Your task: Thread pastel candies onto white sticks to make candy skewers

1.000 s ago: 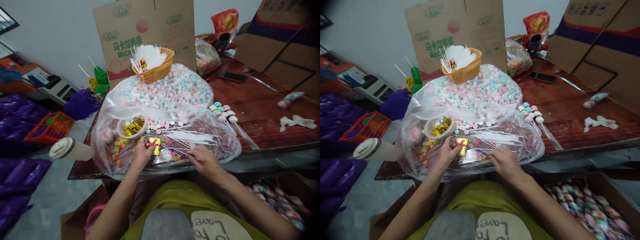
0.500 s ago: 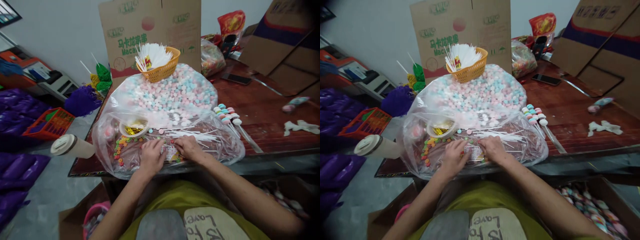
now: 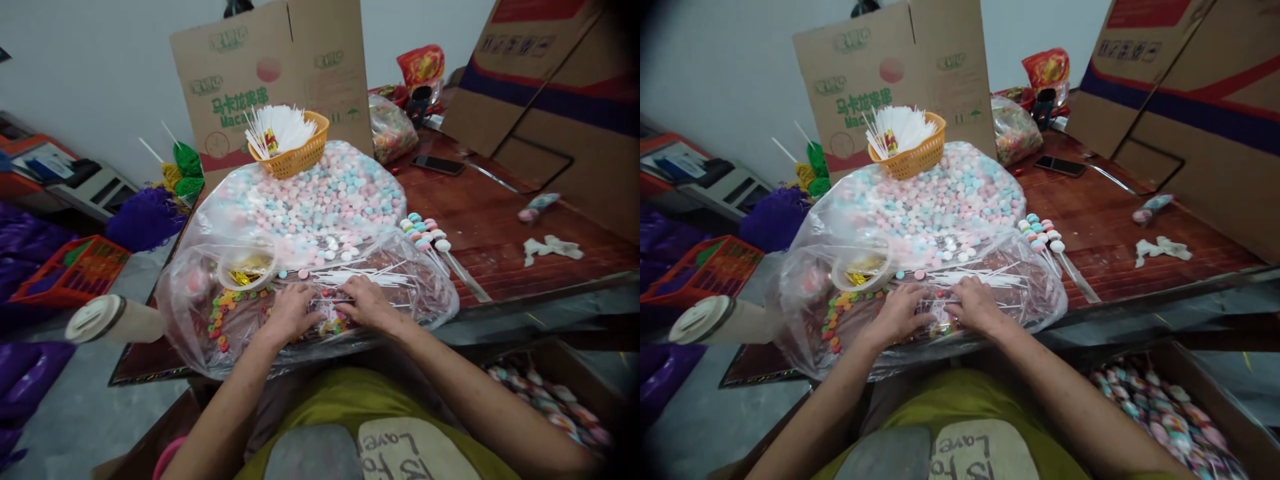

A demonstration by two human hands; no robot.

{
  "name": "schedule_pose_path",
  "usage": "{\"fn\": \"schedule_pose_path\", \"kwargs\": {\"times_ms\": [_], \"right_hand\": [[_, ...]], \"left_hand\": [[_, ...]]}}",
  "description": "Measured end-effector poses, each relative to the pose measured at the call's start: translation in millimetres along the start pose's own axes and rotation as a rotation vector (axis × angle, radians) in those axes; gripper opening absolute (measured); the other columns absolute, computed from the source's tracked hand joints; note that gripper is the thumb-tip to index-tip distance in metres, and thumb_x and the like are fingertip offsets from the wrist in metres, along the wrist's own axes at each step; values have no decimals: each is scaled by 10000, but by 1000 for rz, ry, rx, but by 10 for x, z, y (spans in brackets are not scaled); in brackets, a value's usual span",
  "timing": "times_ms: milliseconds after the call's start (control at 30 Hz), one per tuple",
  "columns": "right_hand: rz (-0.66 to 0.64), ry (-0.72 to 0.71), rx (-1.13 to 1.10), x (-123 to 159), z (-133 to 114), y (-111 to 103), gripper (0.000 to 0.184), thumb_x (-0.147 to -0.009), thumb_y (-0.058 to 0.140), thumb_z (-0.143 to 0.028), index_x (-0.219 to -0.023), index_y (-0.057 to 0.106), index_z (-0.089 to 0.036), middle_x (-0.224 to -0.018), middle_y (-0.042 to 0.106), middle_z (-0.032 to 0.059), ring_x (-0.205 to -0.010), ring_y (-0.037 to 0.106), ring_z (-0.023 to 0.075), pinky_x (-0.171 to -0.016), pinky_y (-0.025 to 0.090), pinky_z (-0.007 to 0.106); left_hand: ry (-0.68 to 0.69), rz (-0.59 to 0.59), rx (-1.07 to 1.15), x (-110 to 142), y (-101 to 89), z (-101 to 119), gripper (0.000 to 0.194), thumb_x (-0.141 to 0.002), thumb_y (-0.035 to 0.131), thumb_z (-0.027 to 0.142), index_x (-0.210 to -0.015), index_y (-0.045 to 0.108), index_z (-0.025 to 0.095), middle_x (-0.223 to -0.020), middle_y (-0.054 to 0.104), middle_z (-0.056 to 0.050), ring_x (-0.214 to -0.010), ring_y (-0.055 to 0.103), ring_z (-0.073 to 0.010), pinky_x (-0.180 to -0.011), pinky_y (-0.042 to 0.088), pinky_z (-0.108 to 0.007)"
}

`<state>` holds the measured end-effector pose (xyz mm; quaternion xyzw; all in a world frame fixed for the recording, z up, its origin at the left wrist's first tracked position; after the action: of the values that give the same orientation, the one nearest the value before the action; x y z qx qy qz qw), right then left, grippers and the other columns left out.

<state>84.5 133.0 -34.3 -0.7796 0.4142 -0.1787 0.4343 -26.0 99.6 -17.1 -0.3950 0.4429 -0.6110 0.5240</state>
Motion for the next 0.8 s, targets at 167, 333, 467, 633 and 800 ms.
{"fn": "schedule_pose_path", "kwargs": {"times_ms": [167,333,467,633,800], "right_hand": [[45,44,-50,-13,101,-3,87,-750,585,-207,-741,665,-174,-817,592,79,-888,503,227,-787,393,365],[133,49,-365,51,143,-334,507,-724,624,-400,-1175,528,-188,-1105,550,81,-922,517,185,-768,431,305],[71,68,-810,100,-40,-258,302,-722,581,-442,-825,613,-160,-668,552,-11,-591,464,111,-553,388,233],[175,92,-775,194,-55,-341,281,-772,509,-410,-642,502,-162,-564,421,-37,-548,367,88,-503,318,211],[162,89,-759,276,58,-504,243,-725,568,-399,-708,505,-165,-629,473,-29,-563,406,88,-506,343,201]], "left_hand": [[-63,41,173,33,81,-119,72,-711,624,223,-758,629,168,-858,622,-60,-863,561,-218,-770,418,-349],[-40,70,680,30,-119,-63,122,-757,572,271,-754,579,150,-705,599,-10,-670,549,-129,-645,434,-242],[23,-49,839,-6,-165,154,138,-721,599,274,-741,571,140,-685,566,-2,-642,512,-112,-600,410,-214],[-76,-12,856,-46,-72,197,194,-695,620,315,-773,564,146,-692,572,1,-627,508,-112,-573,400,-208],[19,-22,718,-84,-92,395,203,-729,563,335,-655,576,146,-625,578,-5,-609,510,-126,-590,400,-227]]}}
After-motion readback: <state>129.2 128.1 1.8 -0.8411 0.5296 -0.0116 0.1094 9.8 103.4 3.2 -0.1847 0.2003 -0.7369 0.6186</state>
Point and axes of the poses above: each hand's wrist, its own x-axis away from the middle knuckle, its own y-axis out of the palm, z = x × y, the point moved 10 cm from there along -x, towards the middle knuckle
